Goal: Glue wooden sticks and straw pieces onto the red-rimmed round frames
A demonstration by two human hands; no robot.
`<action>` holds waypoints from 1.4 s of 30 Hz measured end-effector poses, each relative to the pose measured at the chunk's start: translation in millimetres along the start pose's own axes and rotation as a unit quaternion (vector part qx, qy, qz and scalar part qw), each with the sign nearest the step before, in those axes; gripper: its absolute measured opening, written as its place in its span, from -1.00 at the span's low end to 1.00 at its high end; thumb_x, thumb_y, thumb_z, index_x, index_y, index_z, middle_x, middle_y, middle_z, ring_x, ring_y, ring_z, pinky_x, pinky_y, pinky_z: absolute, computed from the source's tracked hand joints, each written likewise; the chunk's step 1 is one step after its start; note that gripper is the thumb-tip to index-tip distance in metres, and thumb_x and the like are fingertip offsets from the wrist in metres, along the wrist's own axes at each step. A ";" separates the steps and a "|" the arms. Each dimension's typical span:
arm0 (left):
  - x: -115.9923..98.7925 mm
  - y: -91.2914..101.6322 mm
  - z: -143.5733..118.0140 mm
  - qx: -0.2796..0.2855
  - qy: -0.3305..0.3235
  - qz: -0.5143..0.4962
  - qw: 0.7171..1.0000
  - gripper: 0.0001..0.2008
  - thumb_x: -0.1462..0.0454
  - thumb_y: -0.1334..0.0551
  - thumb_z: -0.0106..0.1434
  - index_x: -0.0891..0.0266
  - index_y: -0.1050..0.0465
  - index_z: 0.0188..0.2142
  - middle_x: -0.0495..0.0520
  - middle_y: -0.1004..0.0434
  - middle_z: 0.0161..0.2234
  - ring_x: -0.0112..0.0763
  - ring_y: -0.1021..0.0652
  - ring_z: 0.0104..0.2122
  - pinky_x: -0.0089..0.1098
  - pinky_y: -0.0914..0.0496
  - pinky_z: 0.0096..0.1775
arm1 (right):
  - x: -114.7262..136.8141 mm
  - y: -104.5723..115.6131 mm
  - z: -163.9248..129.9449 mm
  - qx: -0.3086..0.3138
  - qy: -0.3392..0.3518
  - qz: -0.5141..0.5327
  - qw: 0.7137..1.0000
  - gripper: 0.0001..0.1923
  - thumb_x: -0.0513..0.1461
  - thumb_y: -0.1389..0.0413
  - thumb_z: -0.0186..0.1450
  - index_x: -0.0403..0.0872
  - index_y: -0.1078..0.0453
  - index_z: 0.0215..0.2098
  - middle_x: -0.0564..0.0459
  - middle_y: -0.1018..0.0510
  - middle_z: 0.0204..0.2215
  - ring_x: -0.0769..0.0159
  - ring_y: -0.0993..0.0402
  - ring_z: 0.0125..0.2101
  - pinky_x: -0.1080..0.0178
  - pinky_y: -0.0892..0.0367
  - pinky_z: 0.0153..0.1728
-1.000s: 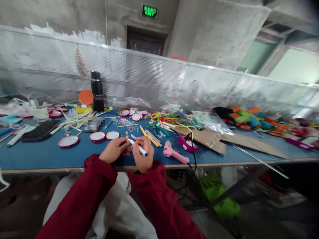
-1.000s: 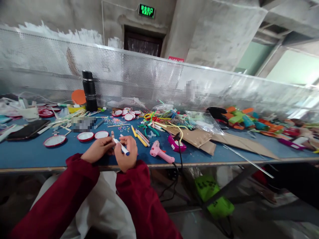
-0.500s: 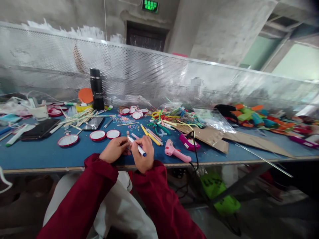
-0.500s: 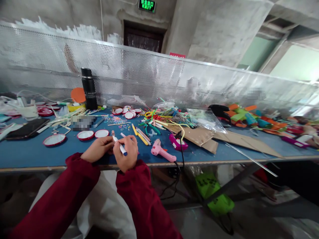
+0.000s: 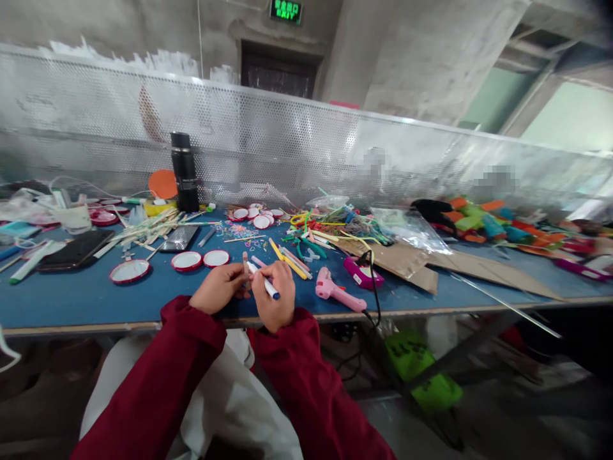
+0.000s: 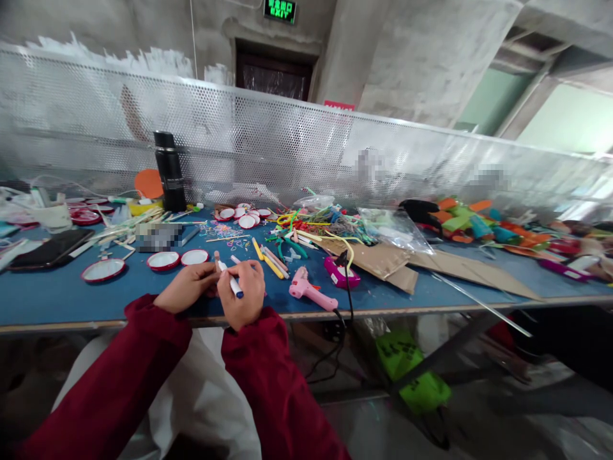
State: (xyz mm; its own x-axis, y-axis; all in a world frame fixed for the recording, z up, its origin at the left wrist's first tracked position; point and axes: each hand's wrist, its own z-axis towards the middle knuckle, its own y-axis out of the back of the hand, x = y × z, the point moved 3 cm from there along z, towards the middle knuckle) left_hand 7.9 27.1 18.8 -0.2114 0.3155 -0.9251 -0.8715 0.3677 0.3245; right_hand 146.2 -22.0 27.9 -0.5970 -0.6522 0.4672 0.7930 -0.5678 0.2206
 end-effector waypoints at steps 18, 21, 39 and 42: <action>-1.3 0.3 -0.3 -0.018 0.007 -0.006 1.000 -0.71 0.03 -0.23 0.19 0.22 -0.41 -0.40 0.00 -0.52 -0.51 -0.35 -0.53 -0.50 -0.39 -0.42 -0.42 | 0.7 0.1 0.6 -0.001 0.002 -0.005 1.000 -0.87 -0.26 -0.03 0.32 0.00 -0.26 -0.41 0.10 -0.49 -0.49 0.28 -0.39 -0.40 0.12 -0.28 -0.15; -1.5 0.0 -0.2 -0.021 0.008 -0.010 1.000 -0.71 0.03 -0.24 0.18 0.22 -0.40 -0.42 -0.01 -0.51 -0.52 -0.35 -0.53 -0.50 -0.39 -0.41 -0.42 | 2.7 0.0 1.1 0.006 0.016 0.001 1.000 -0.87 -0.26 -0.03 0.32 0.00 -0.26 -0.41 0.11 -0.49 -0.50 0.28 -0.39 -0.40 0.12 -0.28 -0.16; -1.9 -0.6 0.3 -0.016 0.022 -0.017 1.000 -0.72 0.05 -0.26 0.16 0.23 -0.40 -0.40 -0.03 -0.48 -0.50 -0.38 -0.52 -0.51 -0.41 -0.41 -0.43 | 2.8 0.2 1.0 0.000 0.007 -0.011 1.000 -0.86 -0.26 -0.04 0.32 0.01 -0.26 -0.42 0.11 -0.46 -0.51 0.28 -0.38 -0.41 0.12 -0.28 -0.15; -2.1 -0.2 0.0 -0.016 0.017 -0.016 1.000 -0.73 0.06 -0.27 0.15 0.23 -0.38 -0.42 -0.04 -0.47 -0.51 -0.38 -0.53 -0.50 -0.41 -0.42 -0.43 | 4.4 -0.4 1.5 0.012 0.012 -0.002 1.000 -0.86 -0.27 -0.03 0.32 0.00 -0.26 -0.42 0.11 -0.47 -0.50 0.28 -0.39 -0.40 0.13 -0.28 -0.16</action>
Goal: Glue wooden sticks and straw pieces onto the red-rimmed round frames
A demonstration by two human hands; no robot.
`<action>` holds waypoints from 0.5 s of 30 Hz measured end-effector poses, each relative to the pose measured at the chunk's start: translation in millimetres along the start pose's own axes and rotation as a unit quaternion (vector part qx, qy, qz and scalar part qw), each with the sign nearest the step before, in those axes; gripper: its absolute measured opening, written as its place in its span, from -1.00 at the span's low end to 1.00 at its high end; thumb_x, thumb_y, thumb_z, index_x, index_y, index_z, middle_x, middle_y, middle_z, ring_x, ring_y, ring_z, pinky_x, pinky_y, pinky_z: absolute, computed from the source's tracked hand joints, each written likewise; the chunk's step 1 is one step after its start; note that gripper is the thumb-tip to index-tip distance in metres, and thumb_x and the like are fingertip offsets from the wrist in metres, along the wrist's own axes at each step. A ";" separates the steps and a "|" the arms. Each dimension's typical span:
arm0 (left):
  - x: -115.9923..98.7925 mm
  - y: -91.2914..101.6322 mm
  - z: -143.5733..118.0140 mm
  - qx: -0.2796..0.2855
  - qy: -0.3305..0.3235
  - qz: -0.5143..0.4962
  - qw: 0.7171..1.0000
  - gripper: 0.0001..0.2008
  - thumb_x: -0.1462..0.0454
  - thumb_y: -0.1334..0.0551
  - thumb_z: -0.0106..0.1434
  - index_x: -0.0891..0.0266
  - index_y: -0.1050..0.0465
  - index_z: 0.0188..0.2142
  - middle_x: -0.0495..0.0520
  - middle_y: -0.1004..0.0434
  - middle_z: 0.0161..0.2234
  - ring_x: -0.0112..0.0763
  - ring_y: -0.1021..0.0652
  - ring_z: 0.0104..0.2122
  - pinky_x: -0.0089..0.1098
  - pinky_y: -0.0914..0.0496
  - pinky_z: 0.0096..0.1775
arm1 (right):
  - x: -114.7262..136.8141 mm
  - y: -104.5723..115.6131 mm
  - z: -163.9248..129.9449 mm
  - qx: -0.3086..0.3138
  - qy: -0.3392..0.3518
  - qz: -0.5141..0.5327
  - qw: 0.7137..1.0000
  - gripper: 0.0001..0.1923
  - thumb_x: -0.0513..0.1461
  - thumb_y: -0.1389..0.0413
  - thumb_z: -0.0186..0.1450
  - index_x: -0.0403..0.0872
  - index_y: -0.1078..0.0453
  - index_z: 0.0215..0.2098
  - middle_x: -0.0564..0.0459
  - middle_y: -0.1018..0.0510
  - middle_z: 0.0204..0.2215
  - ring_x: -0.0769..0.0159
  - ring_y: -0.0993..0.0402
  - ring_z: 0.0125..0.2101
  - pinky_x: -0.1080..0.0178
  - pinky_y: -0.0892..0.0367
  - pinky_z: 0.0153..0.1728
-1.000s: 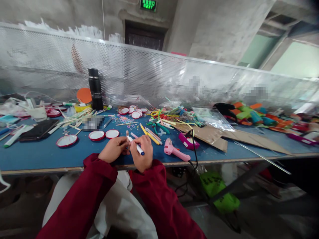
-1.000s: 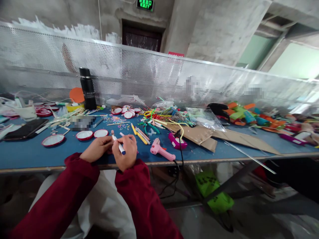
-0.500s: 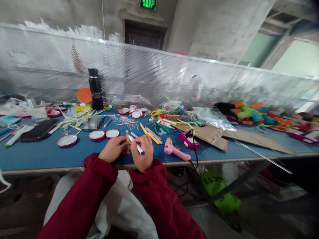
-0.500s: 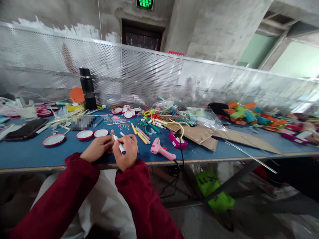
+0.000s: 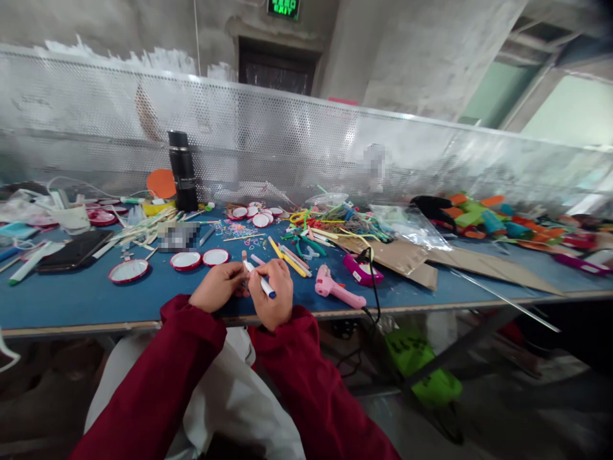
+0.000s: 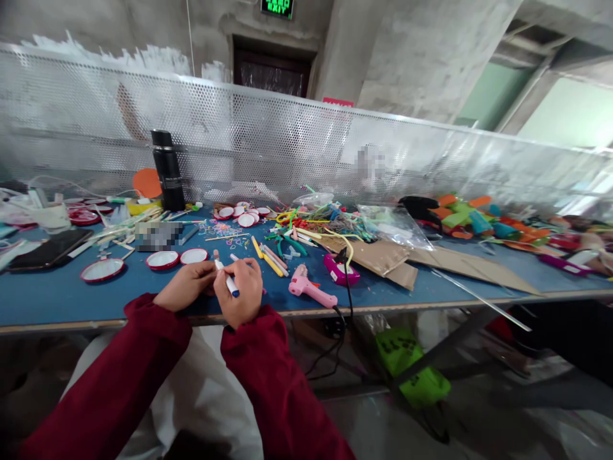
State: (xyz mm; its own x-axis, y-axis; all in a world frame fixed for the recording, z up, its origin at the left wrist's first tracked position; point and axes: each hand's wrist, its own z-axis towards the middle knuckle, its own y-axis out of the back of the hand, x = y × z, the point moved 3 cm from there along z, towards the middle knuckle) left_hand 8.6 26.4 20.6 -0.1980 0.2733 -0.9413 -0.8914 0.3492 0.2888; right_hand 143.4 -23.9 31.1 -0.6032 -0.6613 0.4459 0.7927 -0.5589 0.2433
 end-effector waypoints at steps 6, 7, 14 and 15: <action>-3.0 -0.1 0.1 0.000 0.003 0.005 1.000 -0.72 0.06 -0.27 0.16 0.23 -0.37 -0.44 -0.03 -0.47 -0.52 -0.37 -0.53 -0.50 -0.40 -0.43 -0.42 | -0.5 0.3 -0.3 -0.008 -0.005 -0.014 1.000 -0.86 -0.27 -0.03 0.32 0.01 -0.25 -0.42 0.11 -0.46 -0.51 0.27 -0.38 -0.40 0.13 -0.29 -0.16; -3.2 -0.1 0.1 -0.003 0.005 0.003 1.000 -0.72 0.05 -0.28 0.15 0.23 -0.38 -0.44 -0.03 -0.47 -0.52 -0.37 -0.53 -0.51 -0.40 -0.43 -0.43 | -1.0 0.6 -0.5 -0.013 -0.009 -0.017 1.000 -0.86 -0.27 -0.04 0.31 0.00 -0.25 -0.42 0.11 -0.46 -0.51 0.27 -0.38 -0.40 0.13 -0.29 -0.15; 2.6 0.1 0.5 0.005 0.002 -0.005 1.000 -0.72 0.07 -0.28 0.16 0.25 -0.40 -0.40 -0.05 -0.46 -0.50 -0.39 -0.54 -0.49 -0.43 -0.42 -0.41 | -0.2 0.1 -0.1 -0.009 0.005 -0.008 1.000 -0.86 -0.27 -0.03 0.31 0.00 -0.24 -0.43 0.12 -0.45 -0.53 0.28 -0.37 -0.42 0.14 -0.29 -0.16; 3.3 0.1 0.6 0.008 0.001 -0.005 1.000 -0.73 0.07 -0.28 0.17 0.25 -0.41 -0.39 -0.04 -0.46 -0.50 -0.39 -0.54 -0.48 -0.43 -0.43 -0.41 | -0.3 0.2 -0.1 -0.012 0.006 -0.009 1.000 -0.86 -0.27 -0.03 0.31 0.00 -0.24 -0.43 0.12 -0.45 -0.53 0.28 -0.37 -0.42 0.14 -0.29 -0.16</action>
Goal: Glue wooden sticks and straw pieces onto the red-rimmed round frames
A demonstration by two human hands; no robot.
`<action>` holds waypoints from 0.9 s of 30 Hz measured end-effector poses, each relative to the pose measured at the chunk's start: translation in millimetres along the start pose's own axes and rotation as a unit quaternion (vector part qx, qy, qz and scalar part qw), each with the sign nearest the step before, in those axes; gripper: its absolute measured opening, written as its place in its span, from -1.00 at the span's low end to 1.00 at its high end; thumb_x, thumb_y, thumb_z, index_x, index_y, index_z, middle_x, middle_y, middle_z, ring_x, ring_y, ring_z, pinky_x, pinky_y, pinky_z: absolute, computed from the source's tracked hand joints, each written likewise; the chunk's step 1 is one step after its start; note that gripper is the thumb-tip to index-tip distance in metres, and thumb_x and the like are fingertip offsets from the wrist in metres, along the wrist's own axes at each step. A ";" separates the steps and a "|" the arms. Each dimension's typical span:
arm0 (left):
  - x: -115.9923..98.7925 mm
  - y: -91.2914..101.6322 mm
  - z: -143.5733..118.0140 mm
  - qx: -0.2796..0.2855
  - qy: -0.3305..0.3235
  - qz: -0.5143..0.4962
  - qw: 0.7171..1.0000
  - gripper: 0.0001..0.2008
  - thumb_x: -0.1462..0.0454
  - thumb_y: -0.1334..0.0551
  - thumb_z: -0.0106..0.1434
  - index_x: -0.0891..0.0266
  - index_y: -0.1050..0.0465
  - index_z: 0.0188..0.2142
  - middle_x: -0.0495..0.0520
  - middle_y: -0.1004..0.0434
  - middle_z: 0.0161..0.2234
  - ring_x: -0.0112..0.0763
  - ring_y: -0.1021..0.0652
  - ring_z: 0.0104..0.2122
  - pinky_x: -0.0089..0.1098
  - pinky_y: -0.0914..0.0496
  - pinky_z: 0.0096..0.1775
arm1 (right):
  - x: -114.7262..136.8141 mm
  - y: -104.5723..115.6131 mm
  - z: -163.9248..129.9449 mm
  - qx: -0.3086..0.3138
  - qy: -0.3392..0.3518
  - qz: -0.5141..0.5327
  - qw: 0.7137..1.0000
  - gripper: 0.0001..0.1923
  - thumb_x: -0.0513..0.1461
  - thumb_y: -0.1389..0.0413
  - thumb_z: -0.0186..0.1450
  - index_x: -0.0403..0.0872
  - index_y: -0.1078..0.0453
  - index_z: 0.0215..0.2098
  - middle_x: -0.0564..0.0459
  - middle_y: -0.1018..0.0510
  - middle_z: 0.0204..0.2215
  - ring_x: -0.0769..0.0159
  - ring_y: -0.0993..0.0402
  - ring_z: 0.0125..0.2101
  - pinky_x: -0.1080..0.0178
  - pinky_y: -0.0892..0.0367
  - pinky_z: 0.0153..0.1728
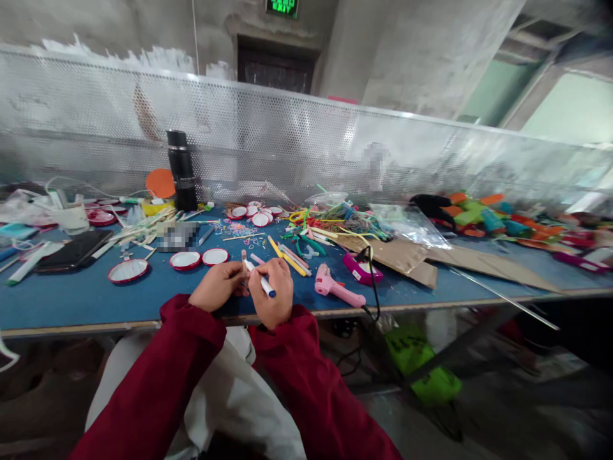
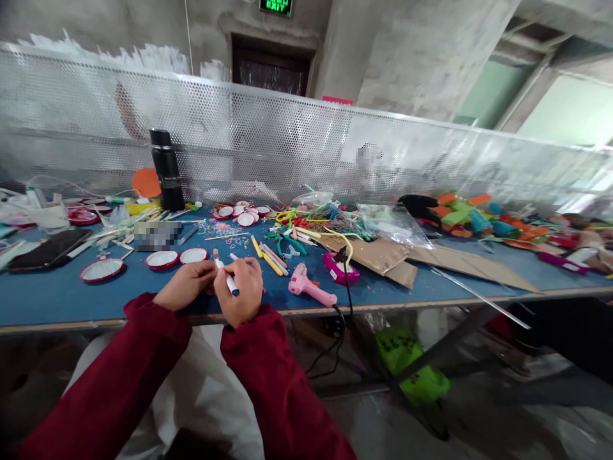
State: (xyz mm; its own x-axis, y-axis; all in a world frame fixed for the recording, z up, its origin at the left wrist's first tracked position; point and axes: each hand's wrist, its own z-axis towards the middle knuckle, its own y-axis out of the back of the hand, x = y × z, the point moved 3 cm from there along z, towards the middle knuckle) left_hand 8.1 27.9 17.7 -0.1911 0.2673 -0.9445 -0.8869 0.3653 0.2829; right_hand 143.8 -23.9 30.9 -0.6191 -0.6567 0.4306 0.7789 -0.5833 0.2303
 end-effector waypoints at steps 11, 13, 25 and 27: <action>-5.6 -0.7 -0.9 -0.010 0.000 -0.005 1.000 -0.72 0.08 -0.30 0.13 0.25 -0.37 -0.45 -0.07 -0.44 -0.55 -0.41 -0.52 -0.52 -0.44 -0.40 -0.45 | 0.1 -0.3 -0.3 -0.008 0.010 -0.006 1.000 -0.86 -0.28 -0.04 0.31 0.00 -0.24 -0.43 0.12 -0.45 -0.52 0.29 -0.38 -0.42 0.15 -0.30 -0.18; -5.7 -0.8 -1.0 -0.013 0.003 -0.006 1.000 -0.72 0.07 -0.30 0.13 0.25 -0.39 -0.42 -0.05 -0.46 -0.53 -0.40 -0.52 -0.52 -0.43 -0.41 -0.44 | -1.7 -0.3 -1.0 -0.016 0.004 -0.012 1.000 -0.86 -0.28 -0.05 0.31 0.00 -0.24 -0.43 0.12 -0.44 -0.53 0.29 -0.37 -0.42 0.14 -0.30 -0.17; -2.0 -0.1 0.4 -0.006 -0.005 0.007 1.000 -0.71 0.06 -0.29 0.15 0.24 -0.37 -0.45 -0.06 -0.44 -0.53 -0.42 -0.50 -0.51 -0.44 -0.39 -0.43 | 2.2 -0.5 0.1 -0.016 0.033 0.001 0.999 -0.86 -0.28 -0.04 0.31 0.00 -0.25 -0.43 0.13 -0.48 -0.55 0.29 -0.39 -0.43 0.10 -0.30 -0.09; -2.1 0.2 0.1 -0.008 -0.004 0.007 1.000 -0.71 0.06 -0.29 0.15 0.24 -0.38 -0.44 -0.07 -0.43 -0.53 -0.42 -0.51 -0.51 -0.44 -0.40 -0.43 | 1.5 -0.6 -0.1 -0.019 0.027 -0.003 0.999 -0.85 -0.28 -0.03 0.31 0.00 -0.24 -0.43 0.13 -0.48 -0.55 0.29 -0.39 -0.44 0.10 -0.30 -0.08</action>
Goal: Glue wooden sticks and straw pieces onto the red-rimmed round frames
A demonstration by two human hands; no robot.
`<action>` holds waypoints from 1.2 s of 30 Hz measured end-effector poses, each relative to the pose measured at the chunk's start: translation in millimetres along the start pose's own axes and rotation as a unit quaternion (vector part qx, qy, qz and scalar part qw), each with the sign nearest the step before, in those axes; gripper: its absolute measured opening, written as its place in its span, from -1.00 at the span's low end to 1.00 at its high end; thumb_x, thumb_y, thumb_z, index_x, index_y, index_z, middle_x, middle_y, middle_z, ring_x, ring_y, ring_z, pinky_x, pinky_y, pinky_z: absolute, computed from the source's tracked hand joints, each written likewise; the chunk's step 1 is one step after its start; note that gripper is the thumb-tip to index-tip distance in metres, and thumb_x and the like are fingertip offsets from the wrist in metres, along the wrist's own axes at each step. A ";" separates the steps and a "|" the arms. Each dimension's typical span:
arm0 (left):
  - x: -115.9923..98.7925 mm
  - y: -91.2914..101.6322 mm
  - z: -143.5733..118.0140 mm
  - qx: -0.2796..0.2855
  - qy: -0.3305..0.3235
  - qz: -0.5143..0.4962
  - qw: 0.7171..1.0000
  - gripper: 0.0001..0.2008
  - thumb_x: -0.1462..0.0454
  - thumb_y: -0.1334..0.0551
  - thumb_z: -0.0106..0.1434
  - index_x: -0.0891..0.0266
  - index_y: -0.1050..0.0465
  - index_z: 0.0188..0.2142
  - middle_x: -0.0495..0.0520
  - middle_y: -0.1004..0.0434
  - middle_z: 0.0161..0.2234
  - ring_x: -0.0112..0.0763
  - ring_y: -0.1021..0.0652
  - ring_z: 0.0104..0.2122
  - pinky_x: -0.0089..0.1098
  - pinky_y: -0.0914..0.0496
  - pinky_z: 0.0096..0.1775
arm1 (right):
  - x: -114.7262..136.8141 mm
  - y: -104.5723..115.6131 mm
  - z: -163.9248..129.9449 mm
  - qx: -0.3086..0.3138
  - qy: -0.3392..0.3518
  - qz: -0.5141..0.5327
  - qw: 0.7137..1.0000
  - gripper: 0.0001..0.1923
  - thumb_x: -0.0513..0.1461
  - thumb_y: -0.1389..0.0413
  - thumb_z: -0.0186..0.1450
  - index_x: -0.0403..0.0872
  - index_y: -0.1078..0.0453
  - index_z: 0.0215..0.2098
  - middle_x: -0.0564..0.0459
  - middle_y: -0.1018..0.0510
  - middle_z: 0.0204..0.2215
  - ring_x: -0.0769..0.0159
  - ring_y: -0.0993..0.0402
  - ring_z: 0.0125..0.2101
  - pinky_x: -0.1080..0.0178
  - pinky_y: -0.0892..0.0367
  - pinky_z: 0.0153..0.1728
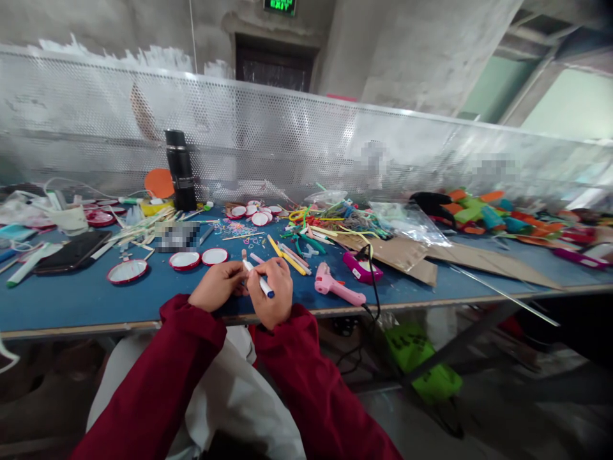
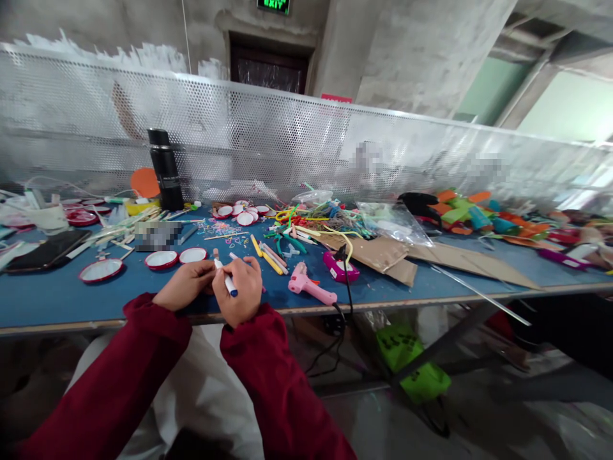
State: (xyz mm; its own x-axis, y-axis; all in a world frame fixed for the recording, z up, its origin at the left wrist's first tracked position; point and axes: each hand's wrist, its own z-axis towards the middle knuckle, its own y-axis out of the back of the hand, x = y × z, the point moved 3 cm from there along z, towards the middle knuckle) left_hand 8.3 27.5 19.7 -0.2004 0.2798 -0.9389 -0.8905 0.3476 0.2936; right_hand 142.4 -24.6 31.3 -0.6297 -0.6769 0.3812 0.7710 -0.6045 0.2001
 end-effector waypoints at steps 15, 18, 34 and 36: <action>-1.8 0.0 -0.8 -0.005 0.003 -0.004 1.000 -0.71 0.05 -0.30 0.14 0.24 -0.38 -0.44 -0.06 -0.46 -0.53 -0.40 -0.53 -0.50 -0.43 -0.42 -0.42 | -0.3 0.5 -0.4 0.002 -0.006 -0.006 1.000 -0.86 -0.28 -0.03 0.31 0.00 -0.23 -0.43 0.14 -0.47 -0.55 0.29 -0.37 -0.45 0.10 -0.30 -0.07; -1.8 -0.1 -1.1 -0.002 -0.002 -0.002 1.000 -0.70 0.05 -0.29 0.15 0.24 -0.37 -0.46 -0.06 -0.45 -0.54 -0.40 -0.52 -0.51 -0.44 -0.41 -0.43 | -0.1 0.4 -0.3 0.000 -0.005 -0.009 1.000 -0.85 -0.27 -0.02 0.31 0.00 -0.23 -0.44 0.14 -0.46 -0.56 0.29 -0.37 -0.45 0.11 -0.29 -0.07; 3.1 1.3 0.2 0.000 -0.009 0.019 1.000 -0.73 0.06 -0.23 0.19 0.23 -0.38 -0.44 -0.05 -0.47 -0.53 -0.42 -0.48 -0.51 -0.43 -0.39 -0.43 | 1.1 -0.2 0.7 0.009 0.011 0.008 1.000 -0.84 -0.29 -0.03 0.32 0.00 -0.24 -0.43 0.14 -0.46 -0.55 0.30 -0.38 -0.44 0.11 -0.31 -0.03; 4.0 1.2 0.4 0.003 -0.011 0.015 1.000 -0.73 0.07 -0.24 0.19 0.23 -0.38 -0.43 -0.05 -0.47 -0.52 -0.42 -0.48 -0.51 -0.44 -0.39 -0.43 | 0.9 -0.6 0.5 0.006 0.011 0.009 1.000 -0.84 -0.29 -0.04 0.32 0.00 -0.24 -0.44 0.15 -0.45 -0.55 0.31 -0.38 -0.44 0.12 -0.31 -0.04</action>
State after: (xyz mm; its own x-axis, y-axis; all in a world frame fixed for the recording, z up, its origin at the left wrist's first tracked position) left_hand 6.6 29.4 16.4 -0.2182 0.3096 -0.9255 -0.8813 0.3448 0.3231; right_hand 141.4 -24.7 32.0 -0.6168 -0.6977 0.3643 0.7838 -0.5867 0.2036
